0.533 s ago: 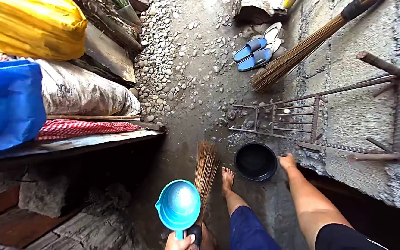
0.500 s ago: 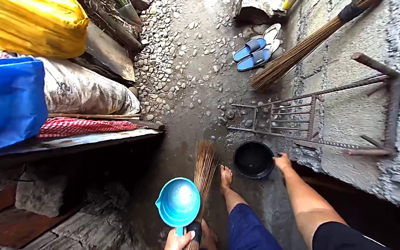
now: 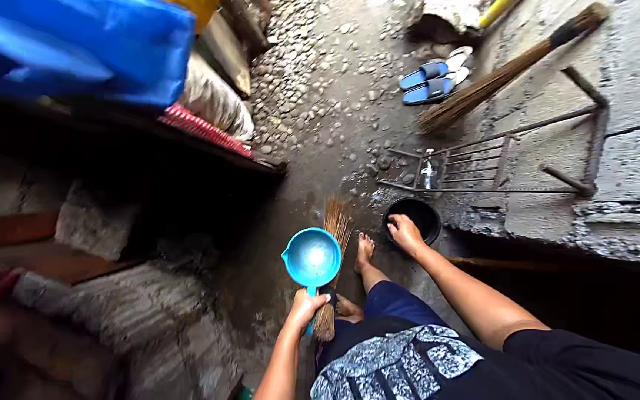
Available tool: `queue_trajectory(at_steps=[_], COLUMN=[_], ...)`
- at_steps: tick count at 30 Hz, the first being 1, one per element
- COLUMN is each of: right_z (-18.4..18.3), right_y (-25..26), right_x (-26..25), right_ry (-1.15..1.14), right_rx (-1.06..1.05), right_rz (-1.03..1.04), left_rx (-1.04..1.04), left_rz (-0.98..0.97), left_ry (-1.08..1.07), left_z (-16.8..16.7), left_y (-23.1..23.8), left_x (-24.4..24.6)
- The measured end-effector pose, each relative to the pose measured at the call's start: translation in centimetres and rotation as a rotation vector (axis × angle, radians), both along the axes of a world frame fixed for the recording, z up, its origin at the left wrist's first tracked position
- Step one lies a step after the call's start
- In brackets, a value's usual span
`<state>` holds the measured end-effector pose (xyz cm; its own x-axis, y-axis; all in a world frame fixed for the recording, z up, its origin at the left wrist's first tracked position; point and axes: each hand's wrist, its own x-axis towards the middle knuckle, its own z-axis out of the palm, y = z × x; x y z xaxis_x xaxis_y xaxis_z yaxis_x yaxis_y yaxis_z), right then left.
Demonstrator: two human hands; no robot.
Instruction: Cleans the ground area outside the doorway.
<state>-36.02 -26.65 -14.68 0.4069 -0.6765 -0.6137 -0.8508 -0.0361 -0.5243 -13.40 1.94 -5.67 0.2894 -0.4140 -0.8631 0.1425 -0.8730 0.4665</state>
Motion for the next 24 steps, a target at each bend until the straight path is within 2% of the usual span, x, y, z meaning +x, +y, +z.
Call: queue_trajectory(at_steps=[3, 5, 6, 8, 12, 14, 17, 20, 22, 24], right_z=[5.6, 8.5, 9.5, 10.3, 9.7, 10.2, 9.8, 10.3, 9.6, 9.6], right_y=[6.0, 10.7, 12.9, 16.2, 23.9, 26.9, 29.6, 32.5, 34.0, 35.0], right_x=[6.1, 9.7, 11.4, 15.0, 19.0, 19.4, 19.4, 19.6, 19.7, 19.8], right_ry=[-0.402, -0.608, -0.622, -0.461, -0.005, 0.034, 0.080, 0.080, 0.078, 0.075], right_rx=[-0.384, -0.424, -0.371, -0.225, -0.004, 0.105, 0.021, 0.102, 0.043, 0.063], right_rz=[0.250, 0.496, 0.639, 0.882, 0.974, 1.039, 0.978, 1.062, 1.037, 1.105], left_rx=[-0.002, -0.011, -0.017, -0.046, -0.088, -0.103, -0.137, -0.140, -0.141, -0.146], left_rz=[-0.022, -0.021, -0.018, 0.003, 0.076, 0.104, 0.157, 0.192, 0.223, 0.268], left_ry=[-0.010, -0.006, -0.003, -0.002, 0.011, 0.016, 0.021, 0.027, 0.021, 0.019], left_z=[0.5, 1.2, 1.4, 2.0, 2.6, 2.9, 2.9, 3.0, 3.2, 3.3], left_y=[2.6, 4.5, 5.5, 7.6, 11.8, 14.0, 17.3, 19.8, 21.2, 22.3], left_x=[0.2, 0.1, -0.1, -0.4, -1.4, -1.8, -2.7, -3.4, -4.0, -4.5])
